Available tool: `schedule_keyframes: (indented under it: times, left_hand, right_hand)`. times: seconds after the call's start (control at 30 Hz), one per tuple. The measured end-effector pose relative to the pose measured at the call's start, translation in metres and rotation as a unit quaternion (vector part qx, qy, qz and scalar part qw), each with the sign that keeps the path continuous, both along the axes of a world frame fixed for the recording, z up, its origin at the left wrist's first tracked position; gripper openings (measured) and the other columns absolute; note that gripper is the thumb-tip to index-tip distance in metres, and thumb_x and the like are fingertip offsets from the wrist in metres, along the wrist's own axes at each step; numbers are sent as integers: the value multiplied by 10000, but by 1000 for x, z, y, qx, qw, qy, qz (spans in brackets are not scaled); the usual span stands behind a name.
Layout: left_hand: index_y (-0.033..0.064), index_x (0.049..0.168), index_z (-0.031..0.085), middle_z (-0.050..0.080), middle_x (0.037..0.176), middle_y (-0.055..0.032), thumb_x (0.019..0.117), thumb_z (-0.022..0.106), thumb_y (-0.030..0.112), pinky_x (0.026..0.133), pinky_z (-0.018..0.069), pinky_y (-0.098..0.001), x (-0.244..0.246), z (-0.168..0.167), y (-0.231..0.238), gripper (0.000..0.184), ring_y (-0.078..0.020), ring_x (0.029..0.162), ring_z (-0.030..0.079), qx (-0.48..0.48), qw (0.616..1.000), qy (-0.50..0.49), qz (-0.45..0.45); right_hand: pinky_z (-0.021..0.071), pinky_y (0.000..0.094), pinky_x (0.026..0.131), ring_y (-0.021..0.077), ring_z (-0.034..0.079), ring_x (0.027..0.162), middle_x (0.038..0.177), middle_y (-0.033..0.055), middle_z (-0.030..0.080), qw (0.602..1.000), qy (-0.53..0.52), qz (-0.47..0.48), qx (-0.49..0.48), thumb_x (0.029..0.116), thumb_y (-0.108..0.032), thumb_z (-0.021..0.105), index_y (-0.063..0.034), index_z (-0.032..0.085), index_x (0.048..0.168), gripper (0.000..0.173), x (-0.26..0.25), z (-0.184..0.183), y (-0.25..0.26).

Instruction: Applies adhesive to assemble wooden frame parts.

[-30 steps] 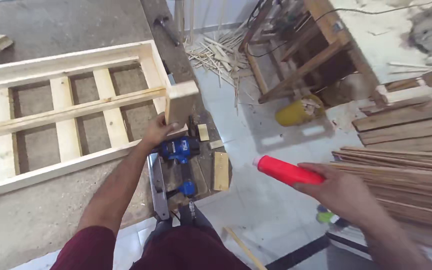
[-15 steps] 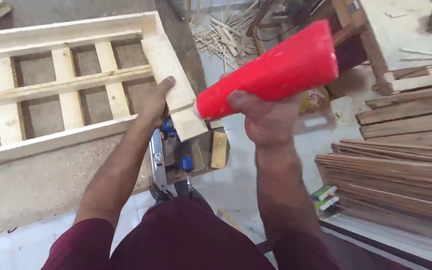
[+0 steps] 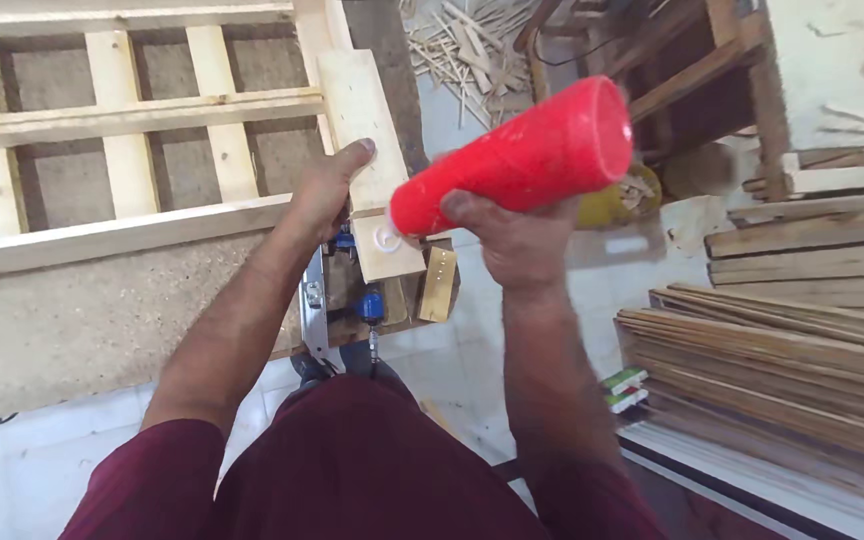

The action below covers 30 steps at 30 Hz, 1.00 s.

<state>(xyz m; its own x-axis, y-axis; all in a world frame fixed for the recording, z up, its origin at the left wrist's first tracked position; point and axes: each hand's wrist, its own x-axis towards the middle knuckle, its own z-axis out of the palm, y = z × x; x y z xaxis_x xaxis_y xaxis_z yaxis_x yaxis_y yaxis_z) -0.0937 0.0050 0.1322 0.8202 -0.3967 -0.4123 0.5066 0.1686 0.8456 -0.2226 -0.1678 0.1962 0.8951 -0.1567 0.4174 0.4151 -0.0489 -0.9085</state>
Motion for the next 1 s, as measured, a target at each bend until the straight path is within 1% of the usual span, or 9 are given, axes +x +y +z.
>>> schedule_keyframes:
  times: [0.1, 0.2, 0.43, 0.57, 0.7, 0.73, 0.8, 0.87, 1.0]
  left_hand:
    - [1, 1222, 642, 756, 1031, -142, 1026, 608, 383, 775, 651, -448, 5, -1, -5, 430, -254, 898, 758, 6, 1000, 0, -6]
    - [15, 1255, 625, 753, 1049, -147, 1027, 605, 390, 777, 652, -453, 8, -6, -3, 439, -266, 908, 758, 15, 1000, 13, -10]
    - [1, 1251, 626, 755, 1040, -153, 1028, 614, 357, 782, 653, -440, 20, -10, -15, 420, -263, 904, 760, 29, 999, 13, -19]
    - [16, 1257, 624, 754, 1036, -133, 1031, 612, 344, 777, 652, -428, 27, -11, -29, 399, -247, 903, 757, 43, 999, 6, -25]
    - [33, 1269, 610, 752, 1018, -111, 1059, 561, 347, 781, 653, -426, 45, -13, -16, 380, -234, 894, 753, 38, 999, -29, 3]
    - [19, 1264, 611, 752, 1018, -119, 1058, 569, 326, 798, 651, -440, 55, -15, -11, 372, -246, 903, 752, 27, 998, -55, 24]
    - [6, 1244, 557, 746, 1004, -121, 1042, 605, 209, 787, 659, -459, 78, -22, -1, 290, -262, 895, 755, 5, 987, -151, 48]
    - [12, 1271, 487, 722, 1044, -112, 946, 720, 99, 806, 653, -468, 103, -36, 8, 410, -267, 927, 741, -11, 968, -246, 54]
    - [-11, 1193, 567, 737, 1071, -81, 796, 858, 60, 929, 622, -461, 130, -72, 8, 498, -225, 1012, 729, 30, 937, -349, 2]
  right_hand:
    - [644, 430, 879, 221, 734, 1001, 1096, 79, 741, 999, 13, 49, 16, 810, -60, 860, -54, 632, 1161, 419, -5, -4, 2]
    - [644, 407, 908, 170, 733, 1011, 1089, 1, 744, 1000, 16, 2, -7, 791, -111, 890, -120, 629, 1170, 461, -7, -10, -16]
    - [646, 386, 897, 152, 734, 1009, 1091, -17, 751, 999, 33, 16, 24, 787, -151, 901, -150, 650, 1156, 447, -8, -22, -31]
    - [633, 421, 919, 211, 726, 1050, 1137, 60, 743, 998, 44, 37, 36, 799, -117, 881, -75, 656, 1167, 434, -7, -31, -32]
    - [638, 398, 927, 147, 726, 1045, 1122, -18, 738, 983, 104, -146, -28, 769, -212, 912, -113, 587, 1230, 573, -25, -50, -77]
    - [633, 408, 918, 151, 717, 1031, 1119, -19, 718, 977, 98, -188, 3, 818, -197, 870, -117, 544, 1266, 560, -29, -62, -95]
    - [659, 427, 750, 185, 737, 868, 1012, 2, 723, 955, 92, -254, 124, 927, -227, 746, -148, 535, 1228, 376, -41, -84, -119]
    - [661, 482, 669, 245, 749, 792, 939, 46, 737, 928, 110, -282, 218, 941, -351, 732, -157, 551, 1192, 365, -60, -108, -131]
    - [648, 537, 750, 292, 750, 865, 987, 95, 742, 880, 180, -295, 325, 920, -399, 747, -126, 550, 1213, 447, -100, -164, -129]
